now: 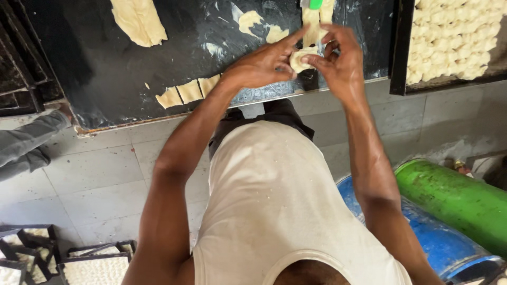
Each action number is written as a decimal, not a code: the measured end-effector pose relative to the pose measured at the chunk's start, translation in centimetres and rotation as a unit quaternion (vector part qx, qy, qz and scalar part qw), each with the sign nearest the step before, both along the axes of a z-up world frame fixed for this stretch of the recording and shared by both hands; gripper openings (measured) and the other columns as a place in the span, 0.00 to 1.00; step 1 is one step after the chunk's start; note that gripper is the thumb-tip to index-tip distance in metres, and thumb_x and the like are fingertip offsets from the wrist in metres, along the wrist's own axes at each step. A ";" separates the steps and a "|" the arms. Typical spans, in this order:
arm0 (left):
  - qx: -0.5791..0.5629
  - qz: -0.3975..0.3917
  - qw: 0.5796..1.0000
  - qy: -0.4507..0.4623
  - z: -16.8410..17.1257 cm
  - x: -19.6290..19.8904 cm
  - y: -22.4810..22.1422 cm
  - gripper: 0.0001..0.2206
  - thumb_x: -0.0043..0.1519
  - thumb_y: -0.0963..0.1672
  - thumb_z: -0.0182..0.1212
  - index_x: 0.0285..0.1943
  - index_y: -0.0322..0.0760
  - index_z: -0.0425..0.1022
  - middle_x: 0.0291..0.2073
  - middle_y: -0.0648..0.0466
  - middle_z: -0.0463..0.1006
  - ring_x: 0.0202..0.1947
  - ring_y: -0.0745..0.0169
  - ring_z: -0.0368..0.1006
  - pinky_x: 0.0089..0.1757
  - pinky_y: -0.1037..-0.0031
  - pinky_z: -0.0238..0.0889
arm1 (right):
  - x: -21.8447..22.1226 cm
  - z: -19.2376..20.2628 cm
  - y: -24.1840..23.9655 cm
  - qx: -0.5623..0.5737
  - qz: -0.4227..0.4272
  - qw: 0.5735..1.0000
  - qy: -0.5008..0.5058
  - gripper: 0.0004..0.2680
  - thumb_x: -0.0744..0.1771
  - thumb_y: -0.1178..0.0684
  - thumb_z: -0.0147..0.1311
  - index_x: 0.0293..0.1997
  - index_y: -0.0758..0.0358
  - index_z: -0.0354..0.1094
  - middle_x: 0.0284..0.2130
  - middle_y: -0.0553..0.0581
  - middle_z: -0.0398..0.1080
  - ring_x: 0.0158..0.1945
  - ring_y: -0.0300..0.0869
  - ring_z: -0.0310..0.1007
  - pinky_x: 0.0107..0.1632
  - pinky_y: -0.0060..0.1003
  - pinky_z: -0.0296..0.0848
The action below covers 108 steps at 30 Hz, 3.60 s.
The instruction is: The person pieces and rolls strips of dough by hand on a workbench and places them onto a large tray.
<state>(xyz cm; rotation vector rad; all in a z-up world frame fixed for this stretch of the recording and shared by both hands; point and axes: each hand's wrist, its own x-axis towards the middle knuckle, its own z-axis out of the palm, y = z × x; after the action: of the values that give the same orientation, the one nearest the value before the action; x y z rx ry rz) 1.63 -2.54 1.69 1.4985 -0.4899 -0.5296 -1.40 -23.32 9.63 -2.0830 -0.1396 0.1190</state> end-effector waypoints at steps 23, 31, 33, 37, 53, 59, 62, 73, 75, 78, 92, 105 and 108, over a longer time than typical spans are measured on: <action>0.139 0.122 0.973 -0.139 1.6 -1.9 -1.9 0.15 0.65 0.42 0.66 0.62 0.37 0.78 0.50 0.46 0.83 0.44 0.59 0.79 0.46 0.65 0.74 | -0.5 -2.1 -2.5 0.167 0.021 0.985 0.046 0.06 0.69 0.68 0.60 0.50 0.70 0.73 0.49 0.60 0.73 0.49 0.43 0.78 0.52 0.36 0.79; 0.175 0.100 0.979 -0.005 2.3 1.4 -8.7 0.11 0.68 0.47 0.65 0.54 0.39 0.83 0.42 0.48 0.86 0.38 0.64 0.83 0.44 0.72 0.77 | 4.2 -1.1 -13.8 0.250 0.266 0.920 0.141 0.06 0.66 0.66 0.56 0.45 0.66 0.74 0.39 0.60 0.79 0.38 0.41 0.82 0.42 0.37 0.83; 0.215 0.078 0.973 0.020 2.8 2.4 -11.0 0.12 0.66 0.47 0.64 0.54 0.41 0.83 0.38 0.49 0.87 0.34 0.65 0.82 0.40 0.72 0.75 | 5.0 -2.8 -16.3 0.255 0.082 0.953 0.140 0.05 0.69 0.68 0.56 0.47 0.68 0.72 0.42 0.62 0.78 0.42 0.42 0.82 0.45 0.39 0.85; 0.267 0.084 0.954 0.109 2.7 4.7 -13.9 0.14 0.66 0.48 0.63 0.56 0.40 0.82 0.34 0.48 0.86 0.33 0.64 0.80 0.38 0.70 0.74 | 5.9 -5.1 -18.5 0.254 -0.022 0.964 0.078 0.09 0.72 0.71 0.55 0.57 0.68 0.72 0.46 0.62 0.76 0.49 0.42 0.79 0.55 0.40 0.83; 0.115 0.250 0.960 -0.049 -5.4 12.4 -22.5 0.11 0.67 0.41 0.64 0.57 0.34 0.78 0.43 0.46 0.84 0.41 0.60 0.84 0.45 0.73 0.78 | 9.7 -11.0 -14.9 -0.223 0.038 0.943 -0.243 0.10 0.64 0.71 0.58 0.49 0.77 0.75 0.54 0.69 0.71 0.64 0.60 0.69 0.62 0.46 0.76; 0.095 0.187 0.978 -0.019 -8.5 12.4 -21.9 0.06 0.69 0.39 0.66 0.41 0.26 0.77 0.30 0.42 0.79 0.31 0.57 0.78 0.35 0.71 0.72 | 5.9 -11.0 -13.8 -0.218 0.040 0.961 -0.168 0.13 0.65 0.71 0.56 0.55 0.78 0.72 0.55 0.71 0.71 0.63 0.60 0.68 0.62 0.47 0.74; 0.066 0.162 0.983 -0.051 -7.2 13.5 -21.6 0.06 0.66 0.39 0.66 0.46 0.26 0.77 0.32 0.44 0.83 0.31 0.61 0.81 0.34 0.73 0.74 | 3.3 -7.3 -13.5 -0.242 0.052 0.959 -0.138 0.19 0.60 0.72 0.53 0.56 0.76 0.71 0.53 0.70 0.72 0.59 0.61 0.71 0.60 0.49 0.74; -0.094 -0.059 0.991 -0.079 1.7 5.7 -14.1 0.24 0.69 0.35 0.63 0.74 0.30 0.62 0.60 0.37 0.75 0.56 0.51 0.76 0.55 0.64 0.69 | 3.2 0.9 -14.0 0.064 -0.099 0.991 0.067 0.14 0.65 0.64 0.66 0.53 0.64 0.67 0.38 0.51 0.68 0.36 0.36 0.70 0.38 0.31 0.79; 0.015 -0.074 0.997 -0.002 2.5 5.2 -12.8 0.35 0.61 0.39 0.71 0.75 0.32 0.54 0.57 0.40 0.78 0.56 0.54 0.73 0.53 0.64 0.64 | 3.6 1.4 -12.8 -0.014 -0.002 1.000 0.018 0.08 0.65 0.64 0.69 0.47 0.69 0.76 0.39 0.56 0.70 0.36 0.41 0.65 0.39 0.39 0.71; 0.201 -0.083 0.961 0.168 2.5 4.0 -11.5 0.15 0.71 0.42 0.65 0.64 0.29 0.80 0.54 0.34 0.86 0.53 0.45 0.82 0.53 0.59 0.78 | 1.5 1.7 -10.0 -0.114 0.012 0.992 -0.061 0.06 0.68 0.63 0.69 0.44 0.68 0.74 0.40 0.54 0.71 0.39 0.41 0.69 0.40 0.40 0.70; -0.047 -0.049 0.992 0.107 4.3 3.4 -14.6 0.19 0.66 0.37 0.65 0.67 0.33 0.70 0.54 0.50 0.76 0.50 0.64 0.77 0.50 0.70 0.76 | 1.2 0.1 -15.2 0.253 -0.128 0.946 0.159 0.08 0.66 0.64 0.65 0.49 0.64 0.74 0.45 0.58 0.73 0.47 0.44 0.70 0.50 0.36 0.72; -0.006 -0.112 0.951 0.289 5.0 10.2 -31.0 0.15 0.72 0.39 0.56 0.67 0.35 0.72 0.54 0.54 0.80 0.51 0.62 0.79 0.51 0.70 0.80 | 3.0 -0.2 -26.8 -0.139 -0.155 0.962 -0.177 0.06 0.67 0.63 0.66 0.44 0.66 0.71 0.50 0.60 0.70 0.56 0.54 0.72 0.57 0.49 0.77; 0.078 -0.154 0.984 0.051 6.4 12.3 -34.0 0.18 0.72 0.37 0.56 0.71 0.43 0.70 0.63 0.39 0.66 0.55 0.40 0.59 0.52 0.60 0.65 | 5.3 -1.8 -32.7 0.068 -0.298 0.951 0.045 0.06 0.70 0.64 0.53 0.51 0.68 0.68 0.47 0.57 0.71 0.46 0.45 0.75 0.49 0.40 0.81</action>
<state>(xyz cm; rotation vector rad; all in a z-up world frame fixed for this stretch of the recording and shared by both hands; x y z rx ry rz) 13.98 -36.56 8.12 1.5441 -0.6156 -0.9014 3.93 -56.01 7.78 -1.8931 0.5221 -0.1600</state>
